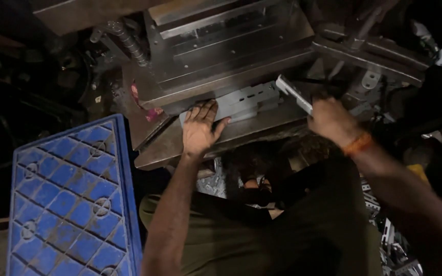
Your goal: Manually align and process metal bracket pieces using an industrial press machine.
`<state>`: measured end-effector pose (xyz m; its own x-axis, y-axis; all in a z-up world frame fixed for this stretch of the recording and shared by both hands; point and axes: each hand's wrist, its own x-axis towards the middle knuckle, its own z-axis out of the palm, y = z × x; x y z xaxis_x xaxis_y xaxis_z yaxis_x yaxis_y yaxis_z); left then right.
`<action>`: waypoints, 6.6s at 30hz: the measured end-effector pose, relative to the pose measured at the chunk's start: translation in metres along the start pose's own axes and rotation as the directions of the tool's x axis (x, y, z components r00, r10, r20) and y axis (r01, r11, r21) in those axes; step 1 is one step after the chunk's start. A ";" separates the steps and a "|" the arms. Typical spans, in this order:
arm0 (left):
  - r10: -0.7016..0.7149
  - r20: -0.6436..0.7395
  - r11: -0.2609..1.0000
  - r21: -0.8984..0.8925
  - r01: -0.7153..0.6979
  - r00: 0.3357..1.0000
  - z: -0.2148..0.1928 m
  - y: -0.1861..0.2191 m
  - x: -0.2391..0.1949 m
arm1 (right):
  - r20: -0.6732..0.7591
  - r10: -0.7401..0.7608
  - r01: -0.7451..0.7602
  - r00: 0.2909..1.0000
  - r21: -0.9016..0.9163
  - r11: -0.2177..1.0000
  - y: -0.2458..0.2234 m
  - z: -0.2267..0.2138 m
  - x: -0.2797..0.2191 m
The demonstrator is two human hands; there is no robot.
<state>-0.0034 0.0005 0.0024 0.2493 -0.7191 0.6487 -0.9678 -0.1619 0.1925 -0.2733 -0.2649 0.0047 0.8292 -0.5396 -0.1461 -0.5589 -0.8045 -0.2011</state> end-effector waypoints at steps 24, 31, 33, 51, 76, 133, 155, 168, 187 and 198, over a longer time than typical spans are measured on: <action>0.165 0.081 0.967 0.181 -0.177 0.983 -0.074 0.012 0.062 | 0.056 0.621 -0.186 0.781 0.972 0.146 0.056 0.213 -0.162; 0.011 0.324 0.916 0.377 -0.140 0.946 -0.020 -0.018 0.158 | 0.522 0.578 -0.228 0.627 0.833 -0.505 0.042 0.172 -0.142; -0.017 0.379 0.921 0.367 -0.133 0.925 -0.003 -0.040 0.161 | 0.482 0.552 -0.159 0.681 0.833 -0.531 0.069 0.221 -0.136; 0.039 0.368 0.996 0.063 -0.067 0.929 -0.022 0.001 0.030 | 0.489 0.484 0.073 0.726 0.645 -0.761 0.062 0.235 -0.155; 0.128 0.143 0.990 -0.074 -0.118 0.981 -0.016 0.033 0.014 | -0.491 -0.720 0.506 0.491 -0.512 0.694 -0.114 -0.095 0.039; -0.143 0.572 0.974 0.225 0.013 0.807 -0.001 -0.045 -0.003 | -0.679 0.279 0.153 0.679 0.502 0.851 -0.014 -0.013 -0.119; -0.032 0.350 0.999 0.052 0.014 0.936 -0.042 0.024 0.031 | -0.378 -0.455 0.537 0.806 0.144 0.831 -0.118 -0.115 -0.004; -0.094 0.436 0.951 0.305 -0.049 0.895 -0.020 -0.004 0.167 | 0.085 0.439 0.201 0.895 0.800 -0.566 0.059 0.222 -0.170; 0.205 0.108 0.970 0.114 -0.217 0.973 0.002 0.020 0.006 | 0.474 0.312 -0.166 0.823 0.727 -0.667 -0.020 0.117 -0.160; 0.112 0.060 0.993 0.042 -0.114 0.992 0.003 0.016 -0.003 | -0.613 0.229 0.359 0.756 0.681 0.638 -0.057 -0.020 -0.110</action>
<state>-0.0201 -0.0020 0.0012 0.1373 -0.7719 0.6208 -0.9905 -0.1066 0.0864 -0.3328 -0.1650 0.0519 0.5046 -0.7443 0.4375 -0.0652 -0.5382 -0.8403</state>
